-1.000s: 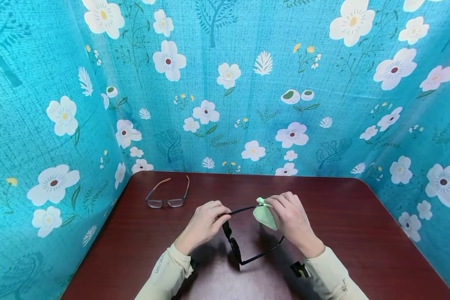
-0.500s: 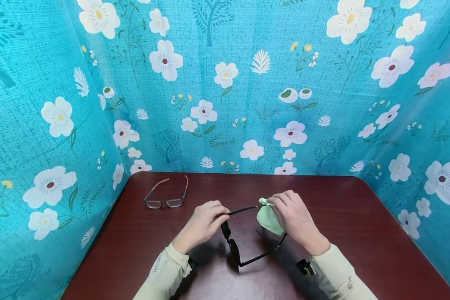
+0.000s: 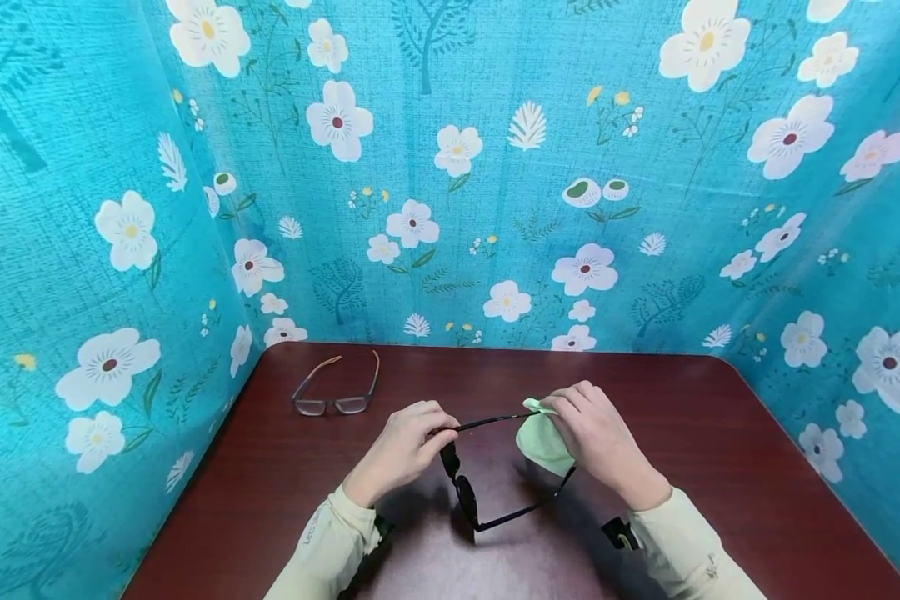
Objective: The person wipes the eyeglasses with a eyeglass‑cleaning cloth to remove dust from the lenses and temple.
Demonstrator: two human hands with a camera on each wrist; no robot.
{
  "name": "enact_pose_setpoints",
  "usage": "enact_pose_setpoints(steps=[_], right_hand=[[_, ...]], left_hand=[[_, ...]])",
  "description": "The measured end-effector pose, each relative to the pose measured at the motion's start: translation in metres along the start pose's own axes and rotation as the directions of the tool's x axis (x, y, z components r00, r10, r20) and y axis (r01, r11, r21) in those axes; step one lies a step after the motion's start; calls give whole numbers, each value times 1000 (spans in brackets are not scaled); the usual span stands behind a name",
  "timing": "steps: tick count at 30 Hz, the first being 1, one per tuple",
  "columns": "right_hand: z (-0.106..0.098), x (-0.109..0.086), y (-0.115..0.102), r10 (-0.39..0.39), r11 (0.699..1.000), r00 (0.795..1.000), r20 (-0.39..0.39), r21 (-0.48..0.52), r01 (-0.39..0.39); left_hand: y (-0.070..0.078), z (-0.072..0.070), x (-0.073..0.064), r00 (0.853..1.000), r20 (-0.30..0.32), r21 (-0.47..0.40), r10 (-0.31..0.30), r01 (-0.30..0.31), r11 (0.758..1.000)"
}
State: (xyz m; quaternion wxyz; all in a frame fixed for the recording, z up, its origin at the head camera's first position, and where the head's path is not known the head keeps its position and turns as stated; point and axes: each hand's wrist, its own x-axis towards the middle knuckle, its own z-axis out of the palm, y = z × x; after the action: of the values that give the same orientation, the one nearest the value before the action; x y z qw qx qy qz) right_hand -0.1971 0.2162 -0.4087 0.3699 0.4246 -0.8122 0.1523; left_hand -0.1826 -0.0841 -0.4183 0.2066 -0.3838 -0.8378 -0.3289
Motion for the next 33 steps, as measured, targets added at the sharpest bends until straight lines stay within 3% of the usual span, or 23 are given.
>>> enact_pose_setpoints(steps=[13,20,26,33], right_hand=[[-4,7,4,-36,999,999,-41,28,38],[-10,4,11,-11,1000,998,-59,5,11],[-22,-7,21,79,997,997,6,-18,-79],[-35,-24,32,204,979,978,34,-12,-204]], left_hand=[[-3,-8,-5,998,-9,-33,-58,58,998],[-9,-15,-12,986,-9,-49,-164,163,985],[-22,-18,-21,952,-44,-98,-302,297,950],[-38,-14,-28,897,-54,-113,-438,430,896]])
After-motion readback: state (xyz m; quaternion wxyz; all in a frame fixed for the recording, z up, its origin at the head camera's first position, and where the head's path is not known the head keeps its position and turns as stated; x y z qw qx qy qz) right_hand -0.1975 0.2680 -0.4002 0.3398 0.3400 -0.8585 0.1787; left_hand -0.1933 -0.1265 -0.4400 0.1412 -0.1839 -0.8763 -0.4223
